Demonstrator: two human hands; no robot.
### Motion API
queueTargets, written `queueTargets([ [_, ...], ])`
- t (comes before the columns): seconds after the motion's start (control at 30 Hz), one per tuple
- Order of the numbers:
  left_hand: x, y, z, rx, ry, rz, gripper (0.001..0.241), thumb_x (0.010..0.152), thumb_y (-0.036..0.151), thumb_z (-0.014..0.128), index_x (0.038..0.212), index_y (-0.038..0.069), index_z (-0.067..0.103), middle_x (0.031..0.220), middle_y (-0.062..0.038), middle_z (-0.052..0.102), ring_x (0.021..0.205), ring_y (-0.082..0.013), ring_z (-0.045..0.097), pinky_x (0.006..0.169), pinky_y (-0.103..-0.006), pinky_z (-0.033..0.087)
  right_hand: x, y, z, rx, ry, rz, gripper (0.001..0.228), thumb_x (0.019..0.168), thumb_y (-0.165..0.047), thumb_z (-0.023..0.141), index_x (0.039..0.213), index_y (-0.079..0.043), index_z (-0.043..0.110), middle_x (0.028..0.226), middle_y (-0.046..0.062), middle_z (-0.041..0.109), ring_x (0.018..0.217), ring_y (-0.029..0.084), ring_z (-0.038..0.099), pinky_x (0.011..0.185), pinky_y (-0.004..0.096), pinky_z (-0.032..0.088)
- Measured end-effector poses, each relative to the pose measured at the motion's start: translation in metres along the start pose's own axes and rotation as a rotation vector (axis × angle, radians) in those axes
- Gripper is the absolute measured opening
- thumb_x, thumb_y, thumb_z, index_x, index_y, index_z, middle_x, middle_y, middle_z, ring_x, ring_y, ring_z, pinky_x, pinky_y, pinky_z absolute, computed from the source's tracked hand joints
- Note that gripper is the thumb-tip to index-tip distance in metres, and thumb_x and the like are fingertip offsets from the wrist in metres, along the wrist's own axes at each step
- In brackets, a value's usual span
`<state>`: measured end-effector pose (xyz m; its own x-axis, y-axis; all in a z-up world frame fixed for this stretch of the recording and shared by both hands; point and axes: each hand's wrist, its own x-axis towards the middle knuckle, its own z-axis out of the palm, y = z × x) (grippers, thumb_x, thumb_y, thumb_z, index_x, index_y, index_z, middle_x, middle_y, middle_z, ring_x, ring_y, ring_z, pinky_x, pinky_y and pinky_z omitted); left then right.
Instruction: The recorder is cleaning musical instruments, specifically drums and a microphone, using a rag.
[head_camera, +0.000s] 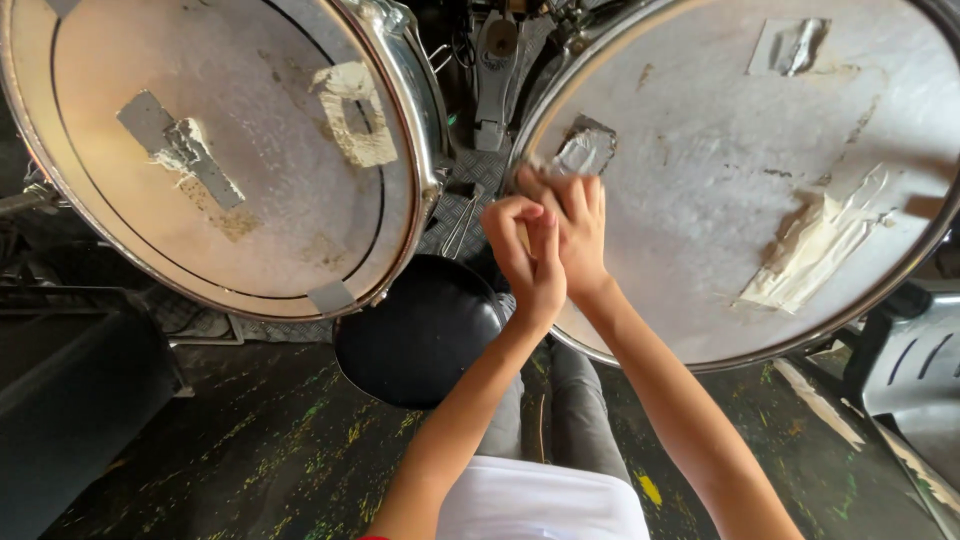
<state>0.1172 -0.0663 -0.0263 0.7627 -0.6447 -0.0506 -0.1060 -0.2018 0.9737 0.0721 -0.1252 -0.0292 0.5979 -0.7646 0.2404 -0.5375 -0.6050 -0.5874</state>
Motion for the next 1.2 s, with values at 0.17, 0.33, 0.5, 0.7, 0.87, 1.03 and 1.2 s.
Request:
queueTargets([
  [0.17,-0.003,-0.003,-0.022,-0.004,-0.036,-0.191,0.017,0.102,0.019,0.065,0.105,0.003,0.059,0.101,-0.006,0.059,0.084,-0.0165,0.051,0.077,-0.0314,0.043,-0.058,0.008,-0.018,0.138,-0.240,-0.030,0.038,0.087,-0.011,0.073,0.124,-0.005,0.068,0.112,0.010,0.059,0.101,0.032,0.052,0.090,0.043,0.046],
  [0.33,-0.009,-0.001,-0.042,-0.102,-0.105,-0.233,0.018,0.100,0.021,0.067,0.105,0.005,0.061,0.097,-0.002,0.064,0.082,-0.0128,0.060,0.072,-0.0286,0.050,-0.080,-0.011,-0.058,0.249,-0.396,0.021,0.029,0.080,0.000,0.072,0.108,-0.008,0.074,0.109,0.007,0.064,0.098,0.029,0.057,0.087,0.039,0.051],
  [0.5,-0.037,0.036,-0.032,-0.090,-0.130,-0.126,0.017,0.099,0.018,0.070,0.108,0.005,0.062,0.100,-0.004,0.066,0.091,-0.0154,0.063,0.085,-0.0309,0.052,-0.093,-0.029,-0.099,0.648,-0.112,0.741,0.020,0.097,-0.005,0.065,0.117,-0.002,0.068,0.097,0.004,0.059,0.081,0.007,0.056,0.067,0.024,0.047],
  [0.7,-0.084,0.109,-0.028,-0.286,-0.177,-0.052,0.018,0.103,0.016,0.066,0.115,0.004,0.057,0.110,-0.005,0.063,0.100,-0.0147,0.063,0.090,-0.0301,0.052,-0.081,-0.089,-0.149,0.875,0.209,0.895,0.018,0.105,-0.008,0.061,0.121,-0.001,0.063,0.091,-0.005,0.060,0.078,0.000,0.049,0.065,0.018,0.042],
  [0.87,-0.127,0.143,-0.050,-0.352,-0.147,-0.103,0.019,0.103,0.015,0.064,0.114,0.003,0.056,0.109,-0.006,0.061,0.095,-0.0136,0.062,0.085,-0.0295,0.053,-0.114,-0.119,-0.179,0.832,0.191,0.779,0.017,0.106,-0.009,0.061,0.121,-0.001,0.062,0.093,-0.004,0.060,0.081,0.000,0.051,0.069,0.018,0.044],
  [1.03,-0.179,0.163,-0.068,-0.359,-0.120,-0.064,0.018,0.102,0.014,0.064,0.113,0.002,0.057,0.108,-0.006,0.061,0.093,-0.0145,0.061,0.083,-0.0304,0.053,-0.159,-0.143,-0.206,0.874,0.195,0.693,0.016,0.105,-0.010,0.061,0.118,-0.001,0.062,0.094,-0.003,0.064,0.083,0.002,0.055,0.070,0.019,0.047],
  [1.2,-0.235,0.183,-0.083,-0.430,-0.067,-0.081,0.016,0.101,0.012,0.064,0.112,0.002,0.059,0.106,-0.008,0.064,0.094,-0.0157,0.063,0.083,-0.0313,0.052,-0.210,-0.171,-0.235,0.974,0.200,0.721,0.017,0.104,-0.010,0.060,0.118,-0.002,0.061,0.096,0.001,0.066,0.084,0.005,0.059,0.070,0.022,0.049],
])
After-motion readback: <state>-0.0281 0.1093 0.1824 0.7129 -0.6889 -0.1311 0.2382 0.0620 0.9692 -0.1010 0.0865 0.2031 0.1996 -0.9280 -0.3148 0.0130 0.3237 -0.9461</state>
